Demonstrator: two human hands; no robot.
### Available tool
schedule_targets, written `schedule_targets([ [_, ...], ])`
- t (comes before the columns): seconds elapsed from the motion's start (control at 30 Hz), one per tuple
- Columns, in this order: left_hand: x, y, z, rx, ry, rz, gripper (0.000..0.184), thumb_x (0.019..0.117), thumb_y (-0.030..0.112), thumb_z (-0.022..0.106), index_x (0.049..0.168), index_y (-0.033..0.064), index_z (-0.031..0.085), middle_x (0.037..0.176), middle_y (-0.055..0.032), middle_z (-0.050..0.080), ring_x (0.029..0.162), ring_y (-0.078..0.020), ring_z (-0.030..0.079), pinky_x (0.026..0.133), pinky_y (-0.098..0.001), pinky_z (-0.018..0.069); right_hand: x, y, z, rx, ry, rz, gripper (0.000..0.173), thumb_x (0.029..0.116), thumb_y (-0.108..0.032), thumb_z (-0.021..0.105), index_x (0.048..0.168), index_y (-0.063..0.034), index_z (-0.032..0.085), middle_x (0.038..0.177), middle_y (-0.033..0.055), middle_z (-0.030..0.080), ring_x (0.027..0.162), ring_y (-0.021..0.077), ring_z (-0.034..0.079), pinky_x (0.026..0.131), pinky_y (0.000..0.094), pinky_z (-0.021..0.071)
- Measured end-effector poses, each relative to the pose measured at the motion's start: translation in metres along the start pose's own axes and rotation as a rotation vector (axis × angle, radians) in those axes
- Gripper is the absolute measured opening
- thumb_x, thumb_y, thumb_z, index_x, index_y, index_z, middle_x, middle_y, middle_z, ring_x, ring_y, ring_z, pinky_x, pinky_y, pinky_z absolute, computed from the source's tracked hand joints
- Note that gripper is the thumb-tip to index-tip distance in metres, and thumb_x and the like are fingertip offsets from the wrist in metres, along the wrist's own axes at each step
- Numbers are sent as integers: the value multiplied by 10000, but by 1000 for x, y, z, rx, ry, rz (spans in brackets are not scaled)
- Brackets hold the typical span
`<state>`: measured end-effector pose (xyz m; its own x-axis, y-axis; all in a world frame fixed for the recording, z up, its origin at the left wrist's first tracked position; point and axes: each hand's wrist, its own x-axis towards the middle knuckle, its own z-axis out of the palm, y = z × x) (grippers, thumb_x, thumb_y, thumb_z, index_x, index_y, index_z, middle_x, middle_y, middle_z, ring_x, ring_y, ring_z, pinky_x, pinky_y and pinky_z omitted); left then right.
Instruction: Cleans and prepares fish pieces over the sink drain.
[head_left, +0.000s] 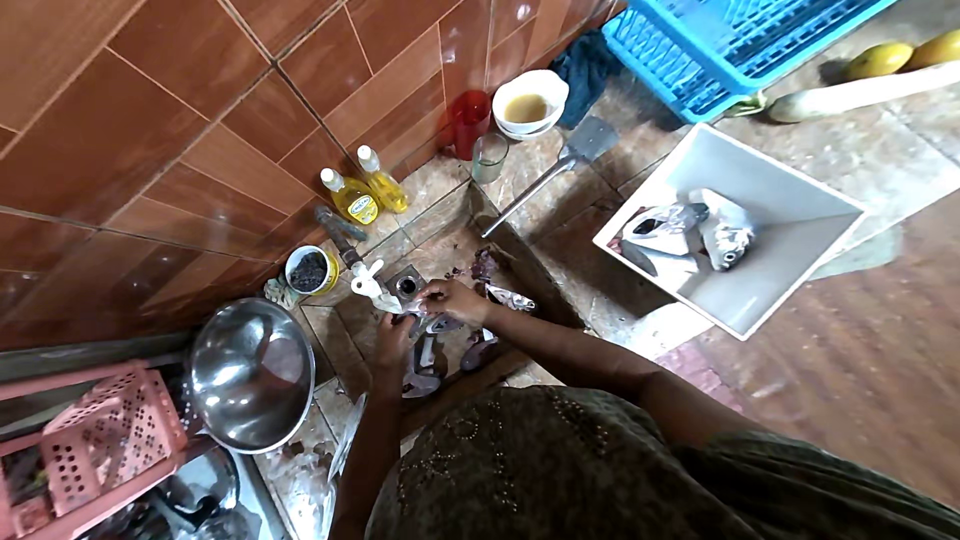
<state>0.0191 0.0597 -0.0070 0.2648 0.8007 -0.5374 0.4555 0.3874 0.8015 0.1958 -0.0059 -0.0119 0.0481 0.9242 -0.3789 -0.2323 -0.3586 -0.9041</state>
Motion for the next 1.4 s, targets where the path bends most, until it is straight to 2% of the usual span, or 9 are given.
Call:
schedule_targets([
  [0.37,15,-10,-6,149,58,-47,323,910,114,732,1201,-6,662,1144,-180,684,1057,-247,655,946,-447,533,7,-3,13,19,-68,26,224,984,-75,656,1186,19,676,1090,120,694,862,141,692,823,310,599],
  [0.5,9,-2,-7,128,36,-104,232,912,95,706,1120,-4,681,985,-141,677,850,-189,634,766,-378,539,9,1,7,224,-89,57,213,1043,-81,557,1174,34,679,963,99,715,769,136,698,766,307,609],
  [0.57,4,4,-8,17,-43,-162,244,946,72,651,1178,-2,645,977,-126,658,794,-166,617,688,-334,537,10,9,3,306,-68,55,222,1033,-49,522,1168,14,687,888,76,710,714,130,679,713,305,600],
  [0.73,7,14,-8,-113,-218,-229,241,998,123,579,1219,28,585,914,-106,650,665,-156,608,548,-298,518,13,30,7,396,-22,230,275,1033,-83,538,1302,-40,579,993,79,681,790,154,676,720,331,593],
  [0.87,3,26,-14,50,-229,-189,374,973,73,569,1339,3,528,1074,-160,642,812,-208,647,683,-366,567,13,37,7,625,-65,288,223,1065,-103,494,1271,-35,545,990,85,689,840,182,700,790,359,606],
  [0.93,-3,32,-20,126,-244,-125,586,949,51,620,1484,19,384,1249,-210,612,925,-251,680,741,-399,600,13,38,6,648,-93,274,188,1053,-70,489,1227,-33,552,948,74,690,823,173,702,793,350,607],
  [1.0,-9,37,-23,199,-243,-32,739,890,41,697,1512,10,298,1269,-218,598,935,-243,691,741,-387,610,14,38,6,618,-121,255,175,1027,-35,499,1193,-29,554,923,63,689,816,163,699,794,344,604],
  [1.17,-5,18,-32,519,-291,278,779,772,316,884,1381,8,509,1419,-203,536,1302,-252,543,1096,-410,474,23,36,11,511,-146,267,181,978,-15,560,1155,-24,598,855,44,680,724,129,672,707,300,592],
  [1.4,-2,5,-30,534,-189,162,460,935,309,749,1288,37,635,1314,-152,637,1203,-206,628,1050,-397,518,30,29,19,439,39,343,258,973,-42,617,1223,-9,563,854,83,664,677,152,655,659,303,581],
])
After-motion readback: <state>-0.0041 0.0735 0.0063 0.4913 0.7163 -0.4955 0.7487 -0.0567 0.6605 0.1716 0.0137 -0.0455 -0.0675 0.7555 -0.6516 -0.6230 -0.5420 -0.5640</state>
